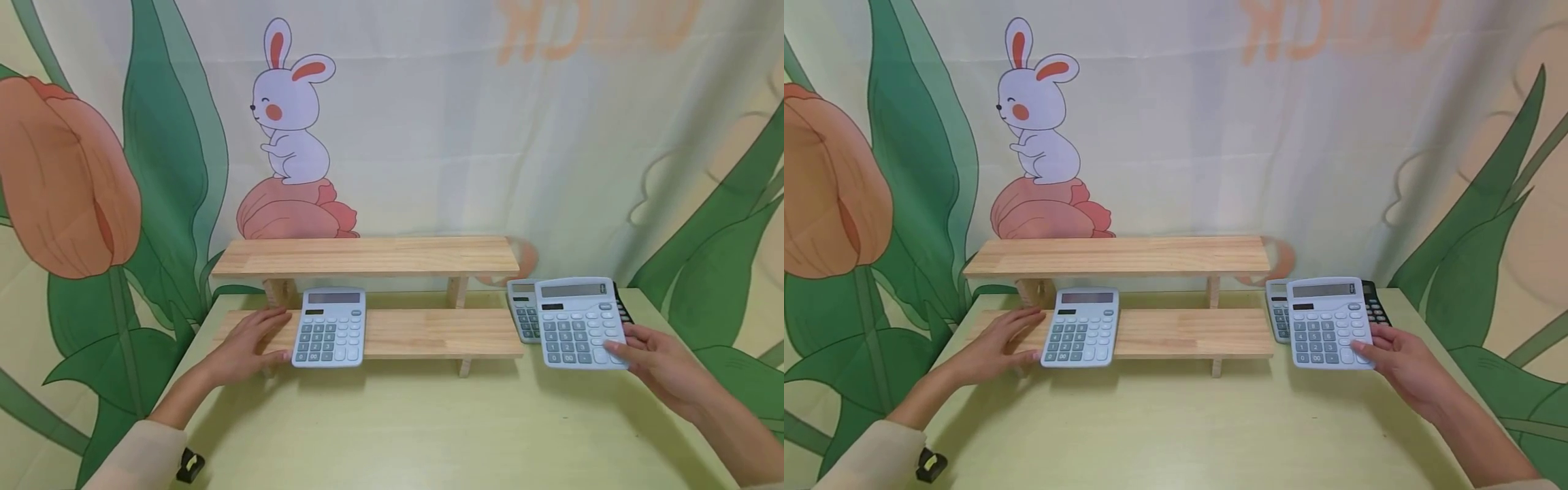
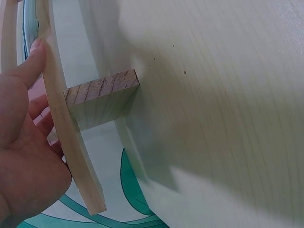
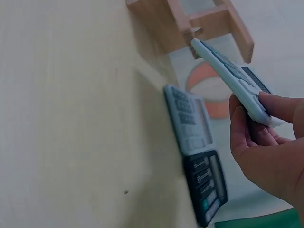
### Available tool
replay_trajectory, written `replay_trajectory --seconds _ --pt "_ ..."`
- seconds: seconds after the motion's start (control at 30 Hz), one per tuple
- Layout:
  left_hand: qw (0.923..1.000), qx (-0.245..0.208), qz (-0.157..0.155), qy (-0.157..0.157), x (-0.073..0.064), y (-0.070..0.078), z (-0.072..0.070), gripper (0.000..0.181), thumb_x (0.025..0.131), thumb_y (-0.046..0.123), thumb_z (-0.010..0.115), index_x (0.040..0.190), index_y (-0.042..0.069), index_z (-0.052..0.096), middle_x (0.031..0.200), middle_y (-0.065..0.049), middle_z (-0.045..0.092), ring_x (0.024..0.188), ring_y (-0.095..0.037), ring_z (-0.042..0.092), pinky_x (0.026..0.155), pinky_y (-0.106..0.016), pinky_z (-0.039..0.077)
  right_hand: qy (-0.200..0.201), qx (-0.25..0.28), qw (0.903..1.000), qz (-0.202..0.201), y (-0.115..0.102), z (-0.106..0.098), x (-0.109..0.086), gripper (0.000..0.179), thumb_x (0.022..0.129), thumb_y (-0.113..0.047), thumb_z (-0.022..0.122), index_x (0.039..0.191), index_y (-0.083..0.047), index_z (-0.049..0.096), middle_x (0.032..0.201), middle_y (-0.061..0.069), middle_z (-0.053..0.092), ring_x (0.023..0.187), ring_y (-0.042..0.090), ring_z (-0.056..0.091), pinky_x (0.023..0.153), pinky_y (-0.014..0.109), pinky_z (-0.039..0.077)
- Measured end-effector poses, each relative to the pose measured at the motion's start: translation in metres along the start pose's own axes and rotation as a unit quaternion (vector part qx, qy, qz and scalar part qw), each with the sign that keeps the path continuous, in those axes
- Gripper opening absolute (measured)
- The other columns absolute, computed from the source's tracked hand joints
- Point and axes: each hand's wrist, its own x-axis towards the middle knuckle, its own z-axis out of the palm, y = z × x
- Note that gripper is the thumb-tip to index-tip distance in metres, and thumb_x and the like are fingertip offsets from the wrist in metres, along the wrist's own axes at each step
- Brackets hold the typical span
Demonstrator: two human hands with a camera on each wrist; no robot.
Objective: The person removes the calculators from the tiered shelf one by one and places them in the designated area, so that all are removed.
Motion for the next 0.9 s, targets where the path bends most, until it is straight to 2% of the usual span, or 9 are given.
replay_trajectory --seconds 0.13,0.27,0.4,0.67,0.77,0.9 --pt "1.0000 0.002 0.005 -0.001 0.001 -0.001 0.001 0.080 0.098 0.045 0.076 0.158 0.001 0.046 0.166 -0.024 0.035 0.155 -0.053 0.020 0.119 -0.076 0.017 0.020 -0.027 0.9976 0.062 0.023 -0.004 0.003 0.072 0.109 -0.018 0.062 0.156 0.017 0.019 0.117 -0.011 0.071 0.104 0.010 0.070 0.092 0.025 0.058" --pt "0.9999 0.005 0.010 -0.002 0.002 -0.002 0.001 0.080 0.098 0.045 0.075 0.158 0.001 0.046 0.166 -0.023 0.035 0.155 -0.053 0.020 0.119 -0.076 0.017 0.026 -0.049 0.9942 0.092 0.041 -0.004 0.006 0.076 0.110 -0.020 0.062 0.157 0.019 0.017 0.120 -0.008 0.068 0.104 0.006 0.068 0.092 0.024 0.058" --pt "0.9999 0.006 0.012 0.001 0.002 -0.004 0.001 0.079 0.098 0.045 0.076 0.158 0.001 0.047 0.166 -0.023 0.036 0.155 -0.053 0.021 0.119 -0.076 0.018 0.023 -0.049 0.9937 0.098 0.052 -0.001 0.012 0.073 0.109 -0.018 0.062 0.155 0.022 0.022 0.120 -0.006 0.068 0.102 0.006 0.067 0.090 0.024 0.058" --pt "0.9999 0.008 0.013 0.001 0.003 -0.006 0.004 0.080 0.098 0.045 0.075 0.159 0.001 0.046 0.166 -0.023 0.035 0.155 -0.052 0.020 0.119 -0.075 0.017 0.009 -0.012 0.9909 0.134 0.060 0.002 0.019 0.078 0.109 -0.018 0.063 0.157 0.022 0.015 0.117 -0.005 0.071 0.102 0.007 0.069 0.089 0.024 0.057" --pt "0.9999 0.008 0.014 0.002 0.003 -0.005 0.003 0.080 0.098 0.044 0.075 0.158 0.001 0.046 0.166 -0.023 0.035 0.155 -0.052 0.021 0.119 -0.075 0.017 0.005 -0.021 0.9903 0.137 0.060 0.001 0.021 0.078 0.109 -0.019 0.062 0.157 0.022 0.016 0.121 -0.002 0.071 0.104 0.008 0.068 0.089 0.024 0.057" --pt "0.9999 0.006 0.014 0.004 0.002 -0.006 0.003 0.079 0.098 0.043 0.076 0.158 0.001 0.046 0.166 -0.024 0.035 0.155 -0.052 0.021 0.119 -0.075 0.018 0.010 -0.064 0.9889 0.134 0.059 -0.001 0.025 0.077 0.108 -0.021 0.064 0.155 0.023 0.022 0.125 0.005 0.070 0.104 0.010 0.068 0.088 0.023 0.058"
